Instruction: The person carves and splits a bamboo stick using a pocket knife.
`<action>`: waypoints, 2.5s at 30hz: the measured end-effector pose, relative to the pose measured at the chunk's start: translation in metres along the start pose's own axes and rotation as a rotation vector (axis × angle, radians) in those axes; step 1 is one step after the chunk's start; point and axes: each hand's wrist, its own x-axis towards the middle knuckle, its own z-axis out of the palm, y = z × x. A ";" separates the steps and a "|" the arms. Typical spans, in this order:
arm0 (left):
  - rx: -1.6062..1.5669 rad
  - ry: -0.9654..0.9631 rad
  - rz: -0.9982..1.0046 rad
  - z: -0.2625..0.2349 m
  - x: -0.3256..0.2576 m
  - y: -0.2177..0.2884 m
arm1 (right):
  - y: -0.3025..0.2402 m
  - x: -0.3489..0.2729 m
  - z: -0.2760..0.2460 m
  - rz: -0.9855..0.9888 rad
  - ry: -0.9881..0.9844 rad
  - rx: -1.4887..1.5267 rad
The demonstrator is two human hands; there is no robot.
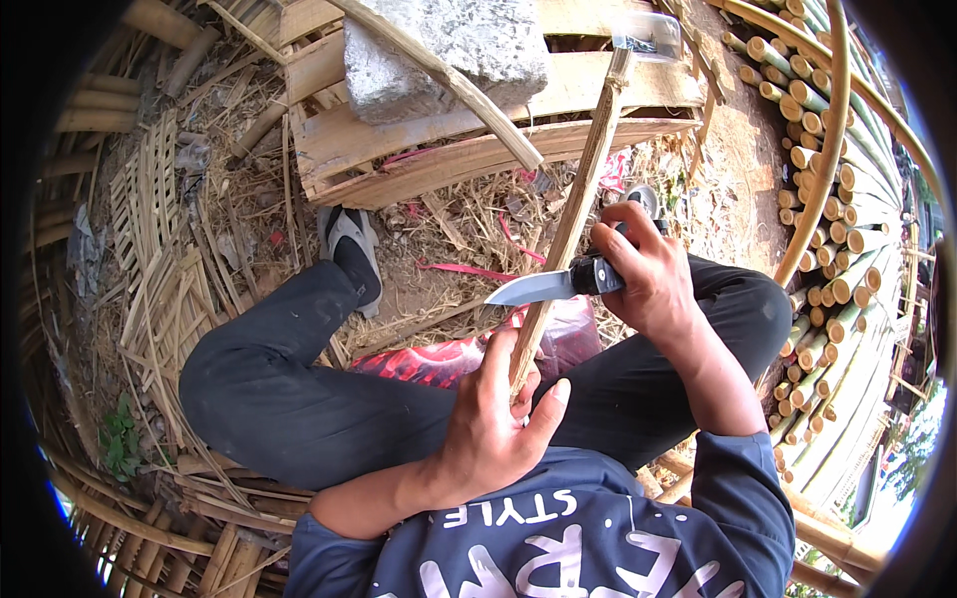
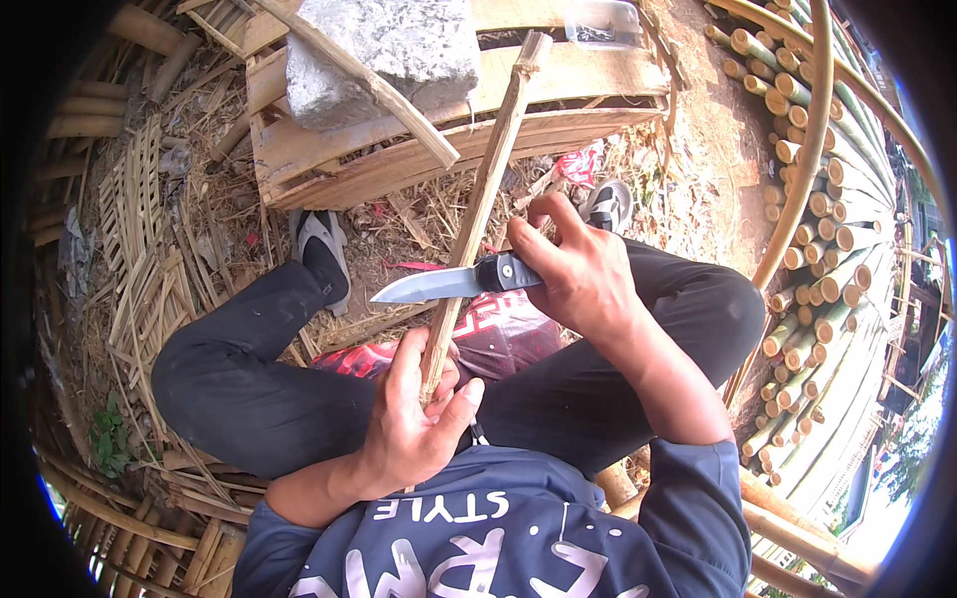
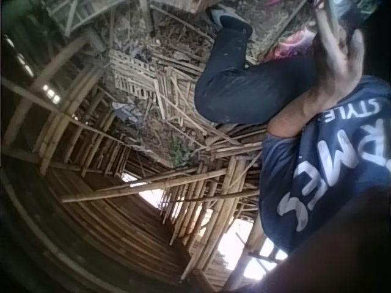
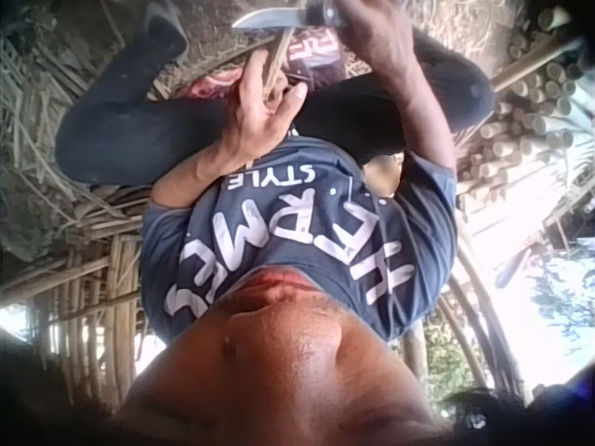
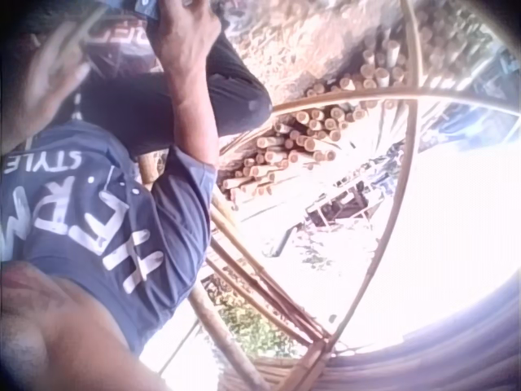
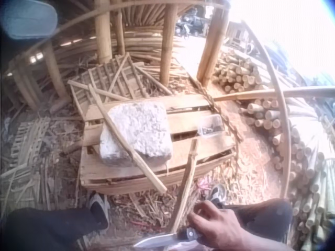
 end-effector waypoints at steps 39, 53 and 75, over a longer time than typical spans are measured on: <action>-0.010 -0.021 0.001 0.005 -0.007 -0.002 | 0.035 0.005 -0.022 0.156 0.163 -0.019; 0.015 -0.035 0.020 0.006 -0.007 -0.003 | 0.059 0.010 -0.034 0.265 0.354 -0.173; -0.489 -0.247 -0.061 -0.012 0.009 0.003 | 0.082 -0.005 -0.037 0.341 0.598 0.211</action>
